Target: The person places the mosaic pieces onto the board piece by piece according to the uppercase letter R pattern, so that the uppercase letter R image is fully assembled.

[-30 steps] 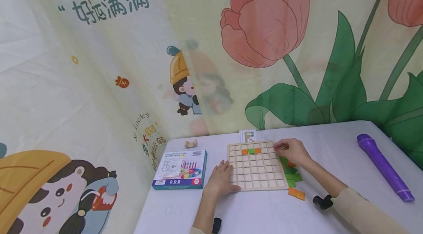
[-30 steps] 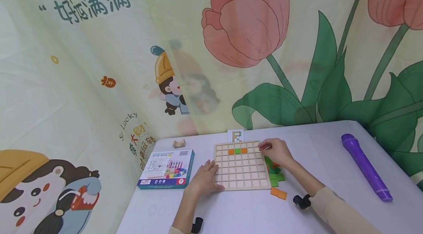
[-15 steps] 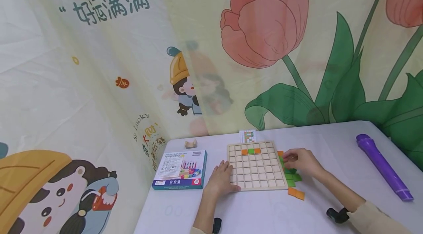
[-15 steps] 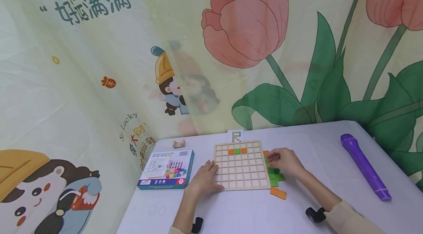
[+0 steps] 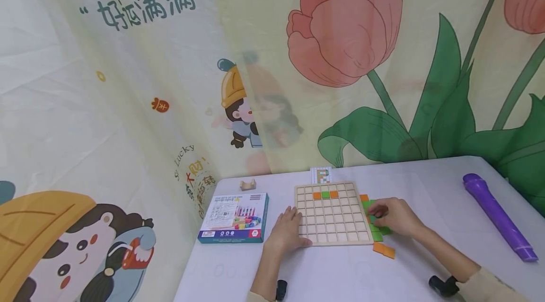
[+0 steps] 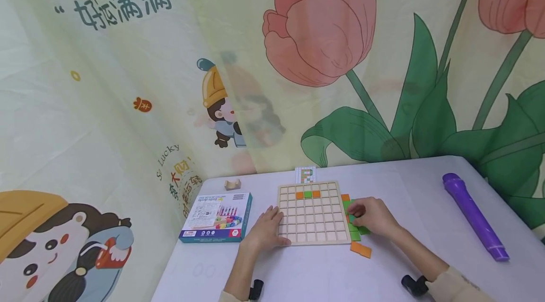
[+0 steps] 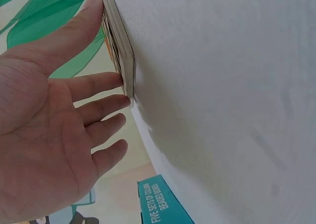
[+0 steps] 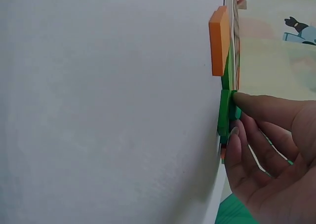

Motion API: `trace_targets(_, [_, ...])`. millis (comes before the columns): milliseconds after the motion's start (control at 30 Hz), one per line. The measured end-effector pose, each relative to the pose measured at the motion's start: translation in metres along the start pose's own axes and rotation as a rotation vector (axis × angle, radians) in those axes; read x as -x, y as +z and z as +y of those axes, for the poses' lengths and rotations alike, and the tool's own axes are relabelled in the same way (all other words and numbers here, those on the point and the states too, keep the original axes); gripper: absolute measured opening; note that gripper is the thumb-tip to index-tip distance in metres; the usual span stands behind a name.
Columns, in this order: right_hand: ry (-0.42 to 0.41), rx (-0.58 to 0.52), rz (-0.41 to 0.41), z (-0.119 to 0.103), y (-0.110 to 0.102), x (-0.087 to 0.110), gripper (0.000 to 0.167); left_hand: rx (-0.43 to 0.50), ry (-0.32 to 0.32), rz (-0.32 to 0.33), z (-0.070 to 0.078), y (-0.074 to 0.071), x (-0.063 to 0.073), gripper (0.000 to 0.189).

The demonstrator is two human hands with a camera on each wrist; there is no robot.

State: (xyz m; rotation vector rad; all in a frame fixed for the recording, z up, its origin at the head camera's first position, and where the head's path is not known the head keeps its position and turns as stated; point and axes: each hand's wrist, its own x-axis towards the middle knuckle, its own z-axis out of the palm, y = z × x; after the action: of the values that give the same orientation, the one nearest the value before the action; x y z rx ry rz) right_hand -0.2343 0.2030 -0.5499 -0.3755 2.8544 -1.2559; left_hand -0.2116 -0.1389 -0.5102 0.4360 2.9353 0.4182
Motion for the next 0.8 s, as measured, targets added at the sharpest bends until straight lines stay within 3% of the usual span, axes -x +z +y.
trace_targets(300, [0.02,-0.057,-0.008,-0.003,-0.005,-0.008,0.029,-0.012,-0.007,-0.005,0.001,-0.001,0.0,0.086])
trace_targets(800, [0.029,-0.161,0.034,-0.008,-0.008,-0.041,0.03,-0.019,-0.012,-0.011,-0.002,0.002,-0.003,0.086])
